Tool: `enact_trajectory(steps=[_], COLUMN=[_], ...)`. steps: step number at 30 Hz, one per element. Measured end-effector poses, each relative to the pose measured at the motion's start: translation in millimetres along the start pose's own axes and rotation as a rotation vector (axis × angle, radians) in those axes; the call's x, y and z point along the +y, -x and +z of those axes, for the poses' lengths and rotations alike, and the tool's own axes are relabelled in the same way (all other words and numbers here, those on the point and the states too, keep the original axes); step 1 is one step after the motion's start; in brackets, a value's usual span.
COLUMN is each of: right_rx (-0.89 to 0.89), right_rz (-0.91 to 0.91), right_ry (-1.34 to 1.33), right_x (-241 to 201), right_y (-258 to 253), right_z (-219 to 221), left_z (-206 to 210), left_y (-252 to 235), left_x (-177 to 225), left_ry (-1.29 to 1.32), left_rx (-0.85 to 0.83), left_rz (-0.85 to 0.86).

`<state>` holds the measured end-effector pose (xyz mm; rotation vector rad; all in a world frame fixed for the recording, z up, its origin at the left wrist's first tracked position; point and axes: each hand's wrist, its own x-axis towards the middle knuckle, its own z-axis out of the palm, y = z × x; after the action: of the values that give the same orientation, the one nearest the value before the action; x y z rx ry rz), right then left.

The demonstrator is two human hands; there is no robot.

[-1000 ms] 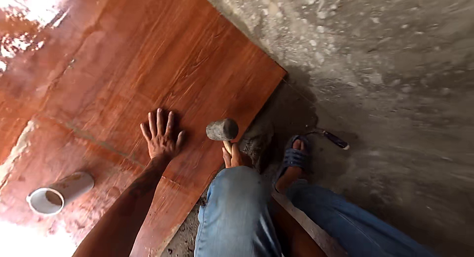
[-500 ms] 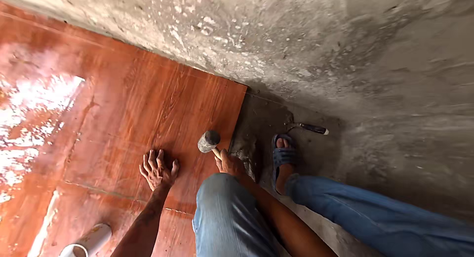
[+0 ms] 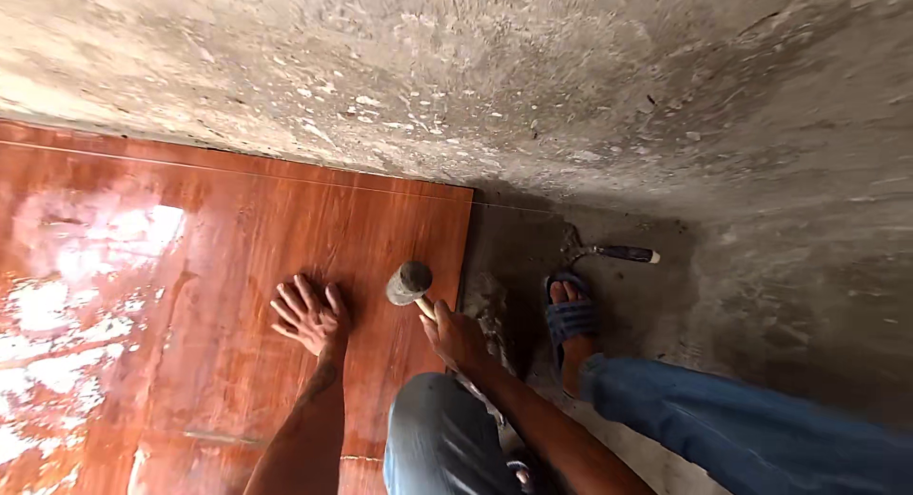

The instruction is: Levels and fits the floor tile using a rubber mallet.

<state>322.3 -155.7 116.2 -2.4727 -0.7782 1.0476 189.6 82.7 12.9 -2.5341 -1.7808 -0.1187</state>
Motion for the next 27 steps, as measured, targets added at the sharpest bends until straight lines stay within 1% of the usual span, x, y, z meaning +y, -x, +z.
enact_trajectory(steps=[2, 6, 7, 9, 11, 13, 16, 19, 21, 23, 24, 25, 27], right_rx=[0.128, 0.04, 0.067, 0.16, 0.129, 0.104, 0.205, 0.095, 0.14, 0.256, 0.284, 0.279, 0.226], right_rz=[-0.017, 0.051, 0.053, 0.035, 0.076, 0.108, 0.077, 0.127, 0.128, 0.104, 0.094, 0.094, 0.121], right_ry=[-0.003, -0.004, -0.011, -0.014, -0.012, -0.019, -0.012, -0.031, -0.029, -0.045, -0.044, -0.038, -0.005], right_x=[3.9, 1.0, -1.2, 1.7, 4.2, -2.1, -1.3, 2.7, 0.6, 3.1, 4.7, 6.7, 2.1], right_y=[-6.2, -23.4, -24.8, -24.2, -29.8, -32.3, -33.5, -39.4, -40.1, -38.6, -40.8, -44.1, -47.2], right_z=[3.8, -8.3, -12.0, -4.9, -4.2, -15.3, -14.8, -17.6, -26.0, -17.9, -11.0, -5.9, -12.8], left_z=[2.4, -2.5, -3.1, -4.6, -4.1, -4.4, -2.6, -1.6, -3.1, -5.0, -5.7, -6.1, -5.7], left_y=[1.3, -1.4, -2.2, 0.7, -0.5, -0.9, -2.2, -3.5, -2.6, -1.0, -1.6, -2.2, -4.2], left_x=[3.0, 2.5, 5.1, 4.7, 3.9, 4.4, 4.3, 0.5, 6.2, 7.4, 4.8, 3.6, 4.9], left_ry=[0.006, 0.024, 0.029, 0.03, 0.031, 0.04, 0.047, 0.036, 0.044, 0.034, 0.019, 0.005, -0.002], left_rx=[-0.011, -0.036, -0.044, -0.059, -0.055, -0.052, -0.069, -0.083, -0.075, -0.04, -0.033, -0.037, -0.056], left_rz=[0.005, -0.006, -0.006, -0.007, -0.013, -0.018, -0.021, -0.027, -0.017, -0.005, -0.013, -0.027, -0.041])
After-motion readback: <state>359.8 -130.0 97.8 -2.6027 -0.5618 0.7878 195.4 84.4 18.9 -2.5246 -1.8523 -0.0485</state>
